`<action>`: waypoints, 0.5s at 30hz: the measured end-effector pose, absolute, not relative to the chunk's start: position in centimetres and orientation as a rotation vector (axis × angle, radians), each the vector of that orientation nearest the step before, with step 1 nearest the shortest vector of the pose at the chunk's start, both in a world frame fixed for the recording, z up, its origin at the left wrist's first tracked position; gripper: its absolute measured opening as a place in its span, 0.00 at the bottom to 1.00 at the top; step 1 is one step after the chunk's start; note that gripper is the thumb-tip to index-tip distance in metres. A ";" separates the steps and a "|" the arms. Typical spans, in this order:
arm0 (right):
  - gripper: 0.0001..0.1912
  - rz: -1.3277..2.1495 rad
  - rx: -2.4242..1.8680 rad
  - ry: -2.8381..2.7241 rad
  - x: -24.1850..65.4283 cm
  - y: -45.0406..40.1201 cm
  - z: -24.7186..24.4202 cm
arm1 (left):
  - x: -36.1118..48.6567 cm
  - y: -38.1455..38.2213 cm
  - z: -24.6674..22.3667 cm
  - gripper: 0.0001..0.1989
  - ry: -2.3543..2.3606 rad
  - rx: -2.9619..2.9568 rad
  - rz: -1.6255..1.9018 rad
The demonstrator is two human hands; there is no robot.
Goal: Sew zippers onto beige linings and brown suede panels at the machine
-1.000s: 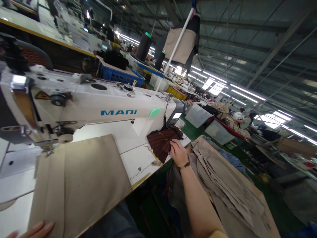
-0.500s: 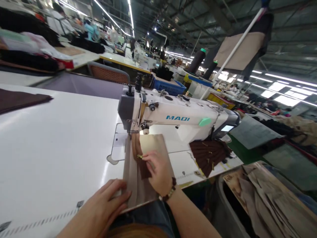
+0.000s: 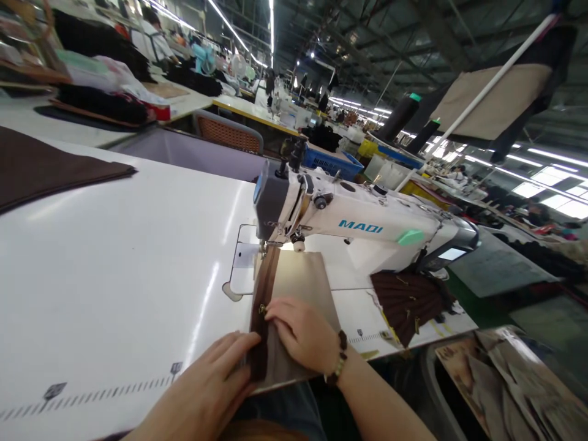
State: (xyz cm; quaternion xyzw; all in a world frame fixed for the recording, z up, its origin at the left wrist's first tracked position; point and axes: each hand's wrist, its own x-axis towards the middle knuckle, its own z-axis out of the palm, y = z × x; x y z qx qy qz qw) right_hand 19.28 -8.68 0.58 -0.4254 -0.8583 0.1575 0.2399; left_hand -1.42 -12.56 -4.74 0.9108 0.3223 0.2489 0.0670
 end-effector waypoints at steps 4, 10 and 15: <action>0.14 0.340 -1.314 -2.305 18.7 -5.7 0.5 | -1.4 -12.9 -4.8 0.12 0.976 2.771 0.716; 0.23 0.354 -1.437 -2.391 18.5 -3.7 -1.7 | -1.4 -13.0 -5.5 0.11 0.996 2.770 0.715; 0.28 0.409 -1.475 -2.379 18.7 -5.2 -1.8 | -1.7 -12.9 -5.4 0.11 0.801 2.830 0.797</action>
